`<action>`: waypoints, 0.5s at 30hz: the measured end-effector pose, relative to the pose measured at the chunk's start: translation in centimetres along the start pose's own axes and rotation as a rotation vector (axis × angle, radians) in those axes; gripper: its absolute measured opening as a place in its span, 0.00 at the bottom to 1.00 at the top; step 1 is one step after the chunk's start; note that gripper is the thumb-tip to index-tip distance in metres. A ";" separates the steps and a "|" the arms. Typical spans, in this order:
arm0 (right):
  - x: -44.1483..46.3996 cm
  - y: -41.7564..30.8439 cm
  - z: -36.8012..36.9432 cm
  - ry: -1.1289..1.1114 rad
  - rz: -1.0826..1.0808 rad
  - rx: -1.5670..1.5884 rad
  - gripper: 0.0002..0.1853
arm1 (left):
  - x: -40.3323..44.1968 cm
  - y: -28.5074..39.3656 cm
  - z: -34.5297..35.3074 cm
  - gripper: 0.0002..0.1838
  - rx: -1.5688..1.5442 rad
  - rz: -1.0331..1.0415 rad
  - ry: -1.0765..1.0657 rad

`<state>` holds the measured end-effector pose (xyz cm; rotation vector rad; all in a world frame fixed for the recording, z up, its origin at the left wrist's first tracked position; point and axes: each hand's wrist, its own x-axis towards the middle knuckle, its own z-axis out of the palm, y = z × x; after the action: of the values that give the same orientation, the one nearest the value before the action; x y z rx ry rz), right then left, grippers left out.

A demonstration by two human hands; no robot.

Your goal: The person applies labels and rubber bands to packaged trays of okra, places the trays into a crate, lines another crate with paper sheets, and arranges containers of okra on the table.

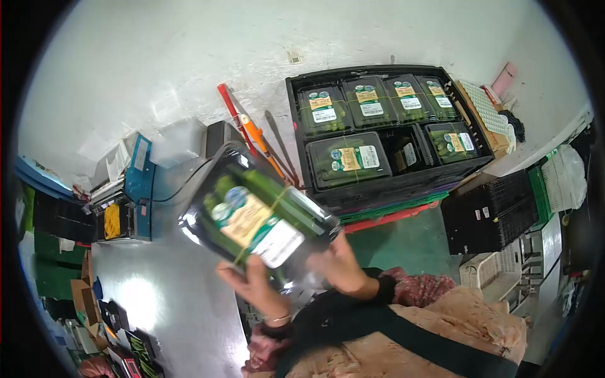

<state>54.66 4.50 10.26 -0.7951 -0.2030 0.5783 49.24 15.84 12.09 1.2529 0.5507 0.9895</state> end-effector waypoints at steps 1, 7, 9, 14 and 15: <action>0.8 0.5 -0.5 0.065 -0.093 0.084 0.43 | -0.3 -1.4 1.0 0.20 -0.040 0.013 -0.037; 2.4 -5.6 -3.8 0.285 -0.353 -0.059 0.42 | 0.7 -4.1 6.7 0.32 -0.317 -0.003 -0.299; 2.4 -7.2 -5.6 0.296 -0.369 -0.158 0.42 | 3.2 -4.0 7.5 0.36 -0.212 -0.051 -0.304; 1.8 -9.3 -8.5 0.317 -0.406 -0.395 0.43 | 6.0 -3.2 11.7 0.38 0.134 -0.045 -0.452; 1.7 -10.4 -8.6 0.302 -0.435 -0.458 0.43 | 6.0 -3.6 12.6 0.36 0.173 -0.048 -0.494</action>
<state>63.65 -5.61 11.80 -1.2274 -0.2248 -0.0097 63.50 14.33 12.99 1.5673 0.2796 0.5667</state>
